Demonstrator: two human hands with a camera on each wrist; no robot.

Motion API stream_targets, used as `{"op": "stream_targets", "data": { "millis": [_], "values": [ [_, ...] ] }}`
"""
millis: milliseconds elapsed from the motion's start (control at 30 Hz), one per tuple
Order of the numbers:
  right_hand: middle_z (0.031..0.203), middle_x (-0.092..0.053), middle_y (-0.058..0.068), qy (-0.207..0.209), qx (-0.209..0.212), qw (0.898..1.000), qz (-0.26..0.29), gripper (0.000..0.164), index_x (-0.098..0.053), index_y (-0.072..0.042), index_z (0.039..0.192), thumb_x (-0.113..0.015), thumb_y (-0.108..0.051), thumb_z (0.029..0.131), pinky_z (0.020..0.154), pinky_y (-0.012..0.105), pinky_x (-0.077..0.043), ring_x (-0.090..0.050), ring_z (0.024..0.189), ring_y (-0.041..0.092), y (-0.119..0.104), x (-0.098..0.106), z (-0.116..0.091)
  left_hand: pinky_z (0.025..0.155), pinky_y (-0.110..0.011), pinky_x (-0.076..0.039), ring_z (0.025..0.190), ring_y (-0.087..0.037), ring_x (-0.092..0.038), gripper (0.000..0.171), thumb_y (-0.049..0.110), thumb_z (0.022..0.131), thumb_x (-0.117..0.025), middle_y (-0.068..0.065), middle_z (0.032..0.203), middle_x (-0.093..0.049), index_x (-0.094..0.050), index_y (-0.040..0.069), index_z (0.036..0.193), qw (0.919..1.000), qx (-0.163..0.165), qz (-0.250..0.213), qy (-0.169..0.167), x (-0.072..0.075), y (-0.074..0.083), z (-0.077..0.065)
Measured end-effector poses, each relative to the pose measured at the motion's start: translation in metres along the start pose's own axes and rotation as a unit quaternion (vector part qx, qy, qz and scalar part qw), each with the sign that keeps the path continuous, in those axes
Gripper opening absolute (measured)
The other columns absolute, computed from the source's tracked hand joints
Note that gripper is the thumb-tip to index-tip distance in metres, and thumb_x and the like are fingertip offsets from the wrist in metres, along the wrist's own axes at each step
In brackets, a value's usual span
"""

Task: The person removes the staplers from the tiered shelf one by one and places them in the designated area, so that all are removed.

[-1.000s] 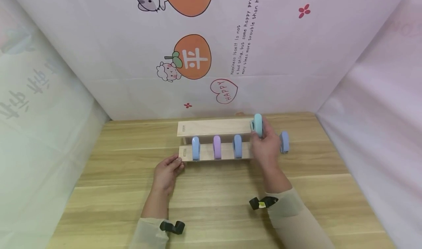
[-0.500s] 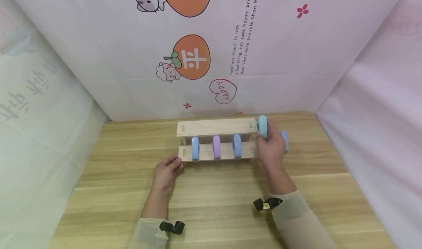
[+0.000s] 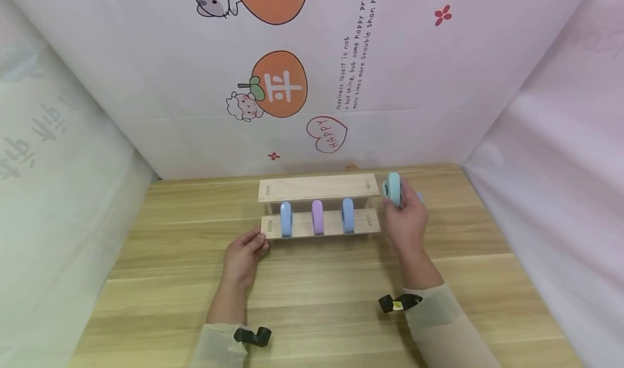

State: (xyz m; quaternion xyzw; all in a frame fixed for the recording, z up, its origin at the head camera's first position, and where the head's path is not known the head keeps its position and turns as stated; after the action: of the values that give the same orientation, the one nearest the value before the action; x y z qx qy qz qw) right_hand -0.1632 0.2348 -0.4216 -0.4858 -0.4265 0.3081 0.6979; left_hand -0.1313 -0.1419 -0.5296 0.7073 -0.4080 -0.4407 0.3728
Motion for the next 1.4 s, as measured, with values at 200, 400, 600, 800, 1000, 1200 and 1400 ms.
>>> {"op": "stream_targets", "data": {
  "millis": [200, 400, 600, 800, 1000, 1200, 1400],
  "values": [
    [0.157, -0.046, 0.011, 0.002, -0.014, 1.0, -0.006, 0.062, -0.044, -0.007, 0.156, -0.066, -0.001, 0.098, 0.12, 0.038, -0.039, -0.044, 0.144, 0.023, 0.002, 0.008, 0.002, 0.095, -0.028, -0.062, 0.101, -0.023, -0.07, 0.039, -0.002, 0.098, -0.067, -0.012, 0.114, -0.066, -0.057, -0.012, 0.135, 1.0, 0.005, 0.002, 0.0, 0.001, 0.0, 0.0],
    [0.159, -0.044, 0.008, 0.002, -0.028, 1.0, -0.009, 0.064, -0.042, -0.01, 0.158, -0.064, -0.001, 0.098, 0.121, 0.036, -0.038, -0.041, 0.146, 0.022, 0.009, 0.016, 0.004, 0.096, -0.028, -0.062, 0.104, -0.025, -0.07, 0.04, -0.002, 0.098, -0.067, -0.012, 0.114, -0.066, -0.056, -0.011, 0.136, 0.9999, 0.009, 0.005, -0.002, 0.001, 0.0, 0.001],
    [0.16, -0.043, 0.009, 0.003, -0.041, 0.999, -0.004, 0.064, -0.041, -0.01, 0.158, -0.063, 0.0, 0.099, 0.121, 0.037, -0.038, -0.04, 0.147, 0.022, 0.015, 0.022, 0.005, 0.097, -0.029, -0.061, 0.106, -0.026, -0.07, 0.04, -0.003, 0.098, -0.067, -0.013, 0.116, -0.065, -0.056, -0.011, 0.135, 0.9999, 0.012, 0.004, -0.001, 0.0, 0.0, 0.001],
    [0.16, -0.041, 0.008, 0.004, -0.055, 0.998, -0.017, 0.066, -0.038, -0.012, 0.16, -0.062, -0.001, 0.099, 0.122, 0.036, -0.037, -0.039, 0.148, 0.021, 0.018, 0.028, 0.006, 0.097, -0.029, -0.061, 0.108, -0.026, -0.069, 0.04, -0.001, 0.098, -0.068, -0.013, 0.119, -0.065, -0.057, -0.01, 0.135, 0.9998, 0.015, 0.012, -0.002, 0.0, 0.0, 0.0],
    [0.161, -0.04, 0.008, 0.012, -0.056, 0.998, -0.014, 0.066, -0.037, -0.014, 0.16, -0.063, -0.003, 0.1, 0.123, 0.035, -0.036, -0.038, 0.148, 0.021, 0.021, 0.036, 0.009, 0.096, -0.028, -0.061, 0.109, -0.027, -0.069, 0.04, -0.001, 0.098, -0.068, -0.012, 0.117, -0.065, -0.057, -0.01, 0.135, 0.9998, 0.013, 0.012, -0.003, 0.001, 0.001, 0.0],
    [0.16, -0.041, 0.007, 0.022, -0.051, 0.998, 0.002, 0.067, -0.039, -0.015, 0.159, -0.065, -0.001, 0.099, 0.123, 0.034, -0.035, -0.039, 0.147, 0.022, 0.028, 0.043, 0.013, 0.097, -0.028, -0.061, 0.11, -0.028, -0.068, 0.041, -0.001, 0.098, -0.068, -0.013, 0.118, -0.064, -0.056, -0.011, 0.136, 0.9998, 0.013, 0.01, -0.007, 0.0, 0.002, 0.0],
    [0.16, -0.042, 0.006, 0.032, -0.055, 0.998, 0.003, 0.068, -0.04, -0.016, 0.159, -0.064, 0.0, 0.098, 0.123, 0.034, -0.035, -0.04, 0.147, 0.022, 0.036, 0.051, 0.017, 0.097, -0.028, -0.061, 0.111, -0.029, -0.067, 0.04, -0.002, 0.098, -0.068, -0.014, 0.119, -0.064, -0.056, -0.011, 0.136, 0.9998, 0.017, 0.011, -0.005, 0.0, 0.002, 0.0]
  ]
}}
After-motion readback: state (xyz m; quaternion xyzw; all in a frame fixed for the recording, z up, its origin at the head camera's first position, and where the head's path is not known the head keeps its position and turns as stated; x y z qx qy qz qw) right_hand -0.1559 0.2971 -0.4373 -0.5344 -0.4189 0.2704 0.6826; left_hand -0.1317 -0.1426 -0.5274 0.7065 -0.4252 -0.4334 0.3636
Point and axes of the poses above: each hand's wrist, its own z-axis towards the middle knuckle, its own x-axis out of the back of the hand, y = z × x, the point moved 4 cm from there along z, towards the middle knuckle
